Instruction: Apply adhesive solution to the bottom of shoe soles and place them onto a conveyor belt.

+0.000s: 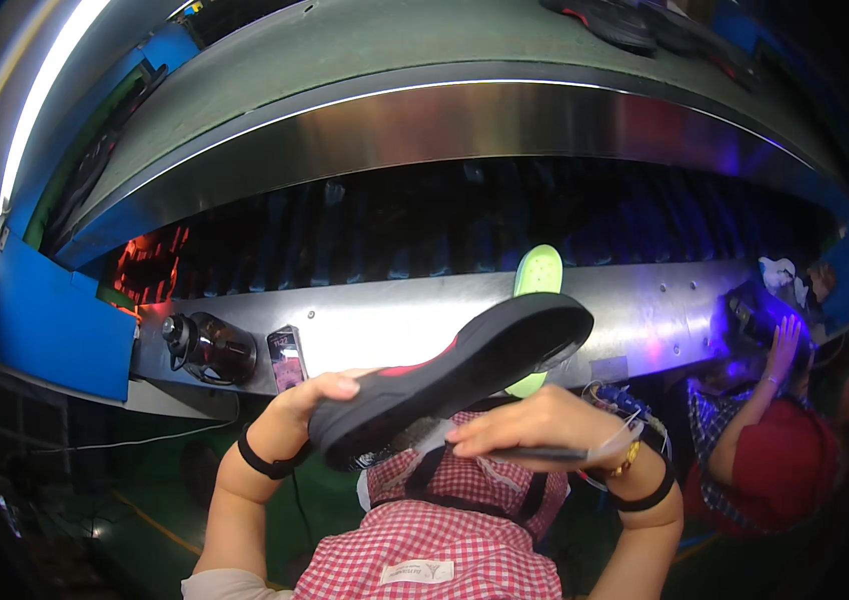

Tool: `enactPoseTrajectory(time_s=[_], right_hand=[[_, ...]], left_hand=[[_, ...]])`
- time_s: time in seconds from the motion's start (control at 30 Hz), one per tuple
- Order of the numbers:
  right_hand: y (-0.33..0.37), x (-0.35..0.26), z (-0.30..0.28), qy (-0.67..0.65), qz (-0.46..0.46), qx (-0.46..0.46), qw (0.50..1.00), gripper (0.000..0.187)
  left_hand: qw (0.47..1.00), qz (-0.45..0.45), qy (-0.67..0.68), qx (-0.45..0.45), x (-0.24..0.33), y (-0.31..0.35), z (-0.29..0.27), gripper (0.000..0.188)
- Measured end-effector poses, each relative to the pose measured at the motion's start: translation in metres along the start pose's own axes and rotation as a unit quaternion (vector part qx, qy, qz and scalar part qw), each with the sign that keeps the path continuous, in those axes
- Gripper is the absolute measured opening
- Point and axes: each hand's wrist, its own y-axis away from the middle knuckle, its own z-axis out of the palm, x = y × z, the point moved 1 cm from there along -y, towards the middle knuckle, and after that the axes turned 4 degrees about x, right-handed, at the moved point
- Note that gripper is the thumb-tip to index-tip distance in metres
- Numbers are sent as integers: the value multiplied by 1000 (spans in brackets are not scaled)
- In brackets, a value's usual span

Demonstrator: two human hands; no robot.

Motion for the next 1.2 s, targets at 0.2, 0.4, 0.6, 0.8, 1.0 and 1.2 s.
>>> enactPoseTrajectory(time_s=[0.2,0.4,0.6,0.8,1.0,1.2], right_hand=[[5,5,1,5,-5,132,991,29],[11,15,3,-24,5,66,998,25],[12,28,3,-60,36,100,993,25],[19,40,3,-93,96,236,962,23],[15,13,2,-32,21,126,991,22],[-2,17,33,-44,48,229,971,27]], left_hand=[[968,8,53,243,2,21,24,71],[963,89,141,210,-19,28,0,59],[945,113,209,226,-39,33,-31,48],[917,102,256,288,-42,37,-38,47],[885,111,450,44,-29,31,-54,54],[912,336,234,10,-71,-68,-54,81]])
